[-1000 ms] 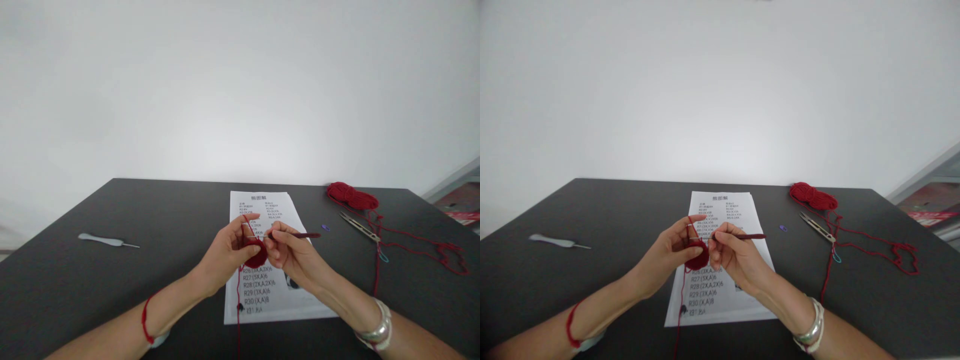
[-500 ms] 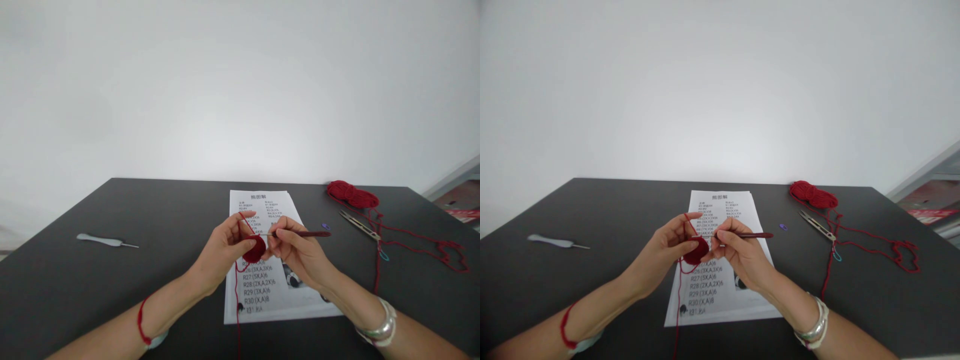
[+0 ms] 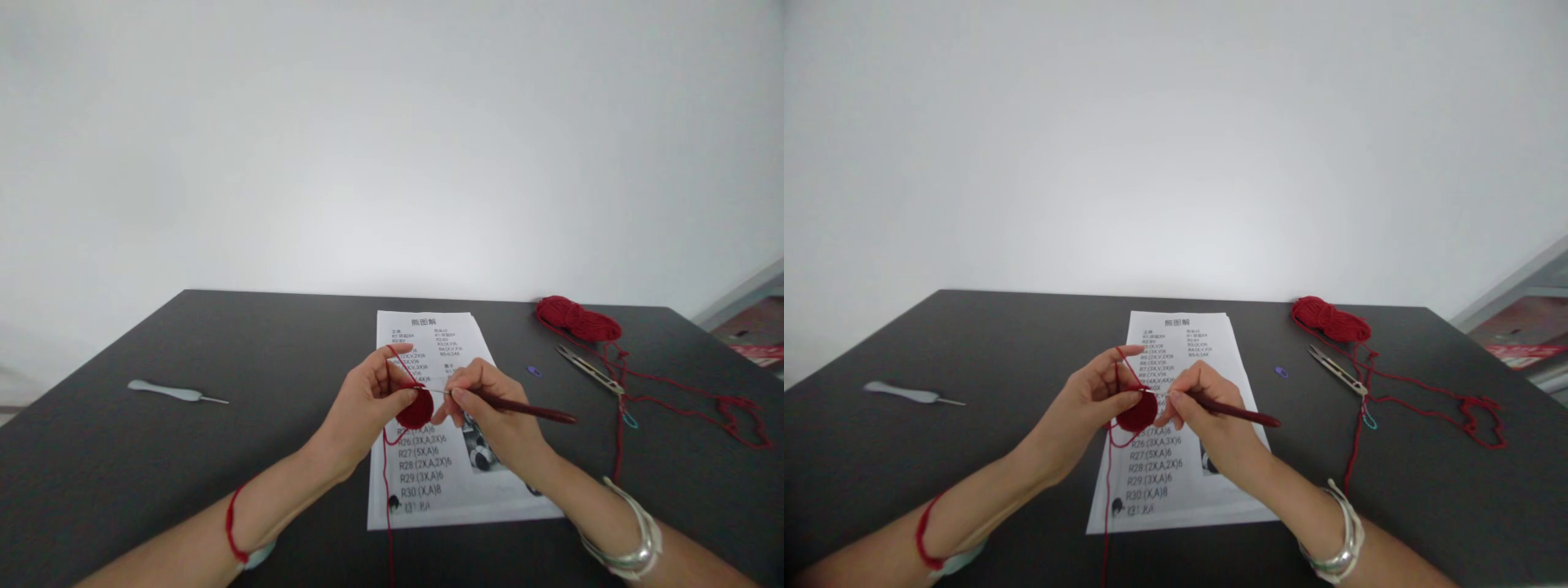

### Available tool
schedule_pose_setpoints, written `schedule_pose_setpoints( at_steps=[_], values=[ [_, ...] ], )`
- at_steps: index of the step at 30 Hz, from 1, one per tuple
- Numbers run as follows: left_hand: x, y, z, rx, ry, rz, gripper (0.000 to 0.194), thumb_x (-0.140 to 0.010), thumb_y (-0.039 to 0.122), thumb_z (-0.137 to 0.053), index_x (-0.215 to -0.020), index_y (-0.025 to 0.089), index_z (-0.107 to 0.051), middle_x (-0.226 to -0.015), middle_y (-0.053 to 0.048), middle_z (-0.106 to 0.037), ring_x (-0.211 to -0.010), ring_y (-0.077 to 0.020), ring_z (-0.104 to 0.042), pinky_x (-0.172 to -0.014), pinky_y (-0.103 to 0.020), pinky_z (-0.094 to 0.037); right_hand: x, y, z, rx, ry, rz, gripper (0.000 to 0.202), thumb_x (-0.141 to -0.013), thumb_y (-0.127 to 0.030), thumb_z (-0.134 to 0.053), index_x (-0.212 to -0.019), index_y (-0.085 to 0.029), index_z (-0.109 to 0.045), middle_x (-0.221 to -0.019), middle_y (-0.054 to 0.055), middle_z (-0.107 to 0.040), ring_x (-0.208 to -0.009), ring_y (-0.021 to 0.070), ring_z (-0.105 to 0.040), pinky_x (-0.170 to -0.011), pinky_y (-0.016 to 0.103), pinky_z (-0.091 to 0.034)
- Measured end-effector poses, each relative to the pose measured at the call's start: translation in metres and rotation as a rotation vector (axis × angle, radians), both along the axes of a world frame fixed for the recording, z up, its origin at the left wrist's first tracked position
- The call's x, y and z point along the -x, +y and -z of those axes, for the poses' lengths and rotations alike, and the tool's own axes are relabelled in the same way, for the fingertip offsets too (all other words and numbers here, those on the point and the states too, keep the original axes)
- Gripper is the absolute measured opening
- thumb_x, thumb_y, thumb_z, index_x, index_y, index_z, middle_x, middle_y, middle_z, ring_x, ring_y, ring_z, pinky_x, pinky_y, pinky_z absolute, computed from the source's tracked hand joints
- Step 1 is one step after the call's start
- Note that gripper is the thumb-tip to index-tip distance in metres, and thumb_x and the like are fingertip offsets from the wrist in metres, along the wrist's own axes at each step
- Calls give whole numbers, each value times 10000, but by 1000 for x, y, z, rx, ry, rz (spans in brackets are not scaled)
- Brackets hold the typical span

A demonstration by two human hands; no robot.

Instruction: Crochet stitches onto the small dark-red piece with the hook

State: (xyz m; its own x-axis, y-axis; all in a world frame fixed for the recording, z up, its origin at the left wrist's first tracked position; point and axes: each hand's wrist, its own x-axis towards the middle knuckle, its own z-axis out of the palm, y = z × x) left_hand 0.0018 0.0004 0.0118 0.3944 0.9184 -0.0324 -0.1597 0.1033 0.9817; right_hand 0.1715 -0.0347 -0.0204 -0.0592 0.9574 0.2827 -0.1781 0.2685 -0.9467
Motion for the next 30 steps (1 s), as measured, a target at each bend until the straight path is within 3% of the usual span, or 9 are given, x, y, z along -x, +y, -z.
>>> schedule_pose_setpoints(
  at_steps=[5,12,19,25,30],
  values=[
    [0,-1,0,4,18,-19,487,-668,86,-632,-1134,118,-495,-627,69,-578,-586,-88,-530,-585,-230,-411,6,-8,-1,-107,-240,122,116,-853,-185,-552,-742,-214,-532,-619,-24,-608,-528,110,-525,-475,226,-398],
    [-1,-1,2,-22,68,-60,467,-683,117,-634,-1131,115,-503,-625,66,-574,-578,-93,-537,-578,-233,-437,9,-9,2,-454,-569,272,136,-844,-108,-489,-818,-242,-490,-682,-23,-589,-548,112,-555,-473,220,-419],
    [-2,-3,2,-53,112,-110,436,-676,123,-645,-1099,123,-541,-610,70,-576,-552,-95,-543,-554,-235,-461,12,-8,1,-829,-878,213,185,-857,-37,-430,-840,-221,-437,-663,-3,-533,-581,139,-514,-512,245,-423],
    [-4,-6,1,40,47,-64,460,-653,119,-679,-1091,106,-538,-595,56,-619,-523,-103,-568,-537,-241,-466,17,-2,15,-666,-733,298,134,-912,-90,-428,-922,-220,-459,-762,9,-573,-670,133,-570,-589,234,-477],
    [0,1,3,195,-70,80,525,-661,79,-688,-1158,89,-518,-621,49,-631,-541,-76,-557,-572,-217,-446,8,3,7,-977,-1061,200,157,-921,-62,-398,-951,-176,-501,-753,47,-572,-642,162,-498,-554,277,-441]
  ],
)
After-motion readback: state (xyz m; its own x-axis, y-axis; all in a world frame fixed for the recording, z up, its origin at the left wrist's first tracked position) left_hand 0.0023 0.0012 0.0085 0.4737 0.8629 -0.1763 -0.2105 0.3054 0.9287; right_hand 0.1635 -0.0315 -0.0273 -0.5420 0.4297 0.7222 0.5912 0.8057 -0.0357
